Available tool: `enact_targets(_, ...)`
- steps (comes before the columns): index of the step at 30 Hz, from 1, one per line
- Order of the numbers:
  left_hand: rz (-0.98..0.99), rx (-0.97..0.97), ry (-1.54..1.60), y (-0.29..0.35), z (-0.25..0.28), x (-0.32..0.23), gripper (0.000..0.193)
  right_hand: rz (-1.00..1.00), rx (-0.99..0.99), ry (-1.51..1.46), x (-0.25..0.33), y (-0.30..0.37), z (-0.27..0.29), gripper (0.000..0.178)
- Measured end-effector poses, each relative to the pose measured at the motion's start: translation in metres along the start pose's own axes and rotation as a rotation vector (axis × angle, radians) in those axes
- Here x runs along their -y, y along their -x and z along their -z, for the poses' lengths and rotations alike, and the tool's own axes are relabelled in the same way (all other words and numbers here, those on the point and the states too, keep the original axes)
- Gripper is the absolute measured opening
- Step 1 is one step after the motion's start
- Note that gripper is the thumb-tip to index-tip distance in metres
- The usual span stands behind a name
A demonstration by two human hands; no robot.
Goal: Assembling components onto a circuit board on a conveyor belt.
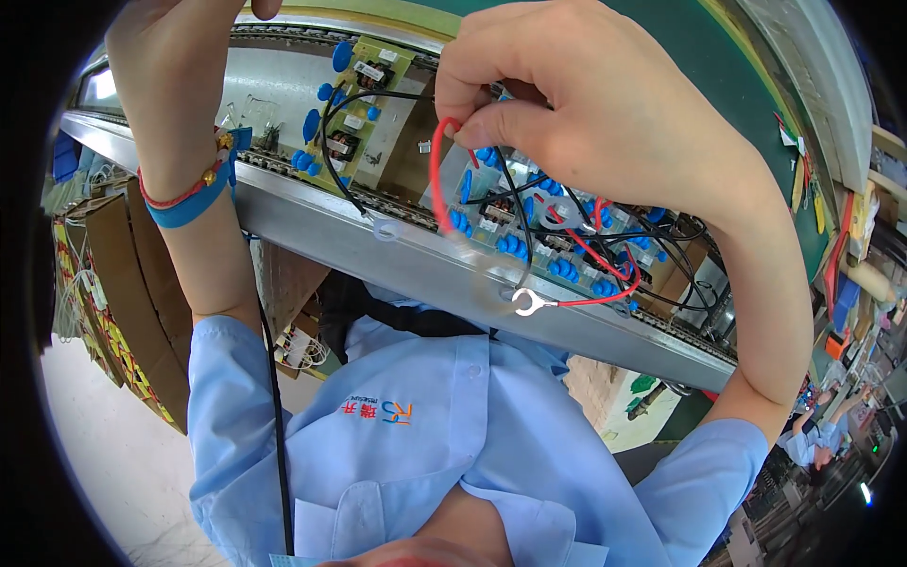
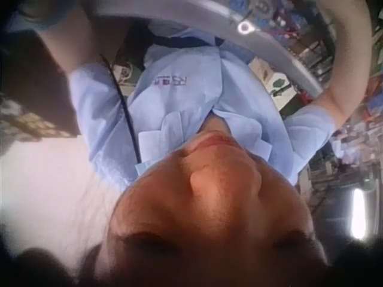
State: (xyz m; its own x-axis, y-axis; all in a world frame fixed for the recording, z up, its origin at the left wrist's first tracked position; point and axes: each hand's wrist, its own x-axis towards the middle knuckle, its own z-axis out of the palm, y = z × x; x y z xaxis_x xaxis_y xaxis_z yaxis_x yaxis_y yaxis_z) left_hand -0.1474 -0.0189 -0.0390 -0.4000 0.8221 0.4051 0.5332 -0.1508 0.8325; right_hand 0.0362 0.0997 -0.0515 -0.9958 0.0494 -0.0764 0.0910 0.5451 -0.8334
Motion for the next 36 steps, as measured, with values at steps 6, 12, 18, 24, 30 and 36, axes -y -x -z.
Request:
enact_targets(6, 0.04, 0.002, -0.053, 0.001, -0.004, 0.001, 0.016, 0.111, 0.015, 0.083, -0.006, -0.003, 0.002, 0.015)
enact_targets(12, -0.172, -0.005, -0.051, -0.004, -0.012, 0.013, 0.016, 0.953, -0.249, 0.484, -0.043, -0.017, 0.005, 0.009)
enact_targets(18, 0.017, 0.016, -0.044, 0.002, -0.005, -0.001, 0.016, 0.878, -0.242, 0.531, -0.037, -0.013, 0.001, 0.01)
enact_targets(24, 0.073, -0.003, -0.106, 0.004, -0.011, -0.003, 0.016, 0.909, -0.199, 0.587, -0.034, -0.01, 0.006, 0.011)
enact_targets(30, 0.14, 0.005, -0.08, -0.003, -0.021, -0.006, 0.015, -0.115, 0.108, 0.135, 0.035, 0.018, 0.052, 0.022)
enact_targets(36, -0.01, 0.044, -0.083, -0.009, 0.007, 0.014, 0.017, -0.379, -0.603, 0.543, -0.027, 0.137, 0.129, 0.02)
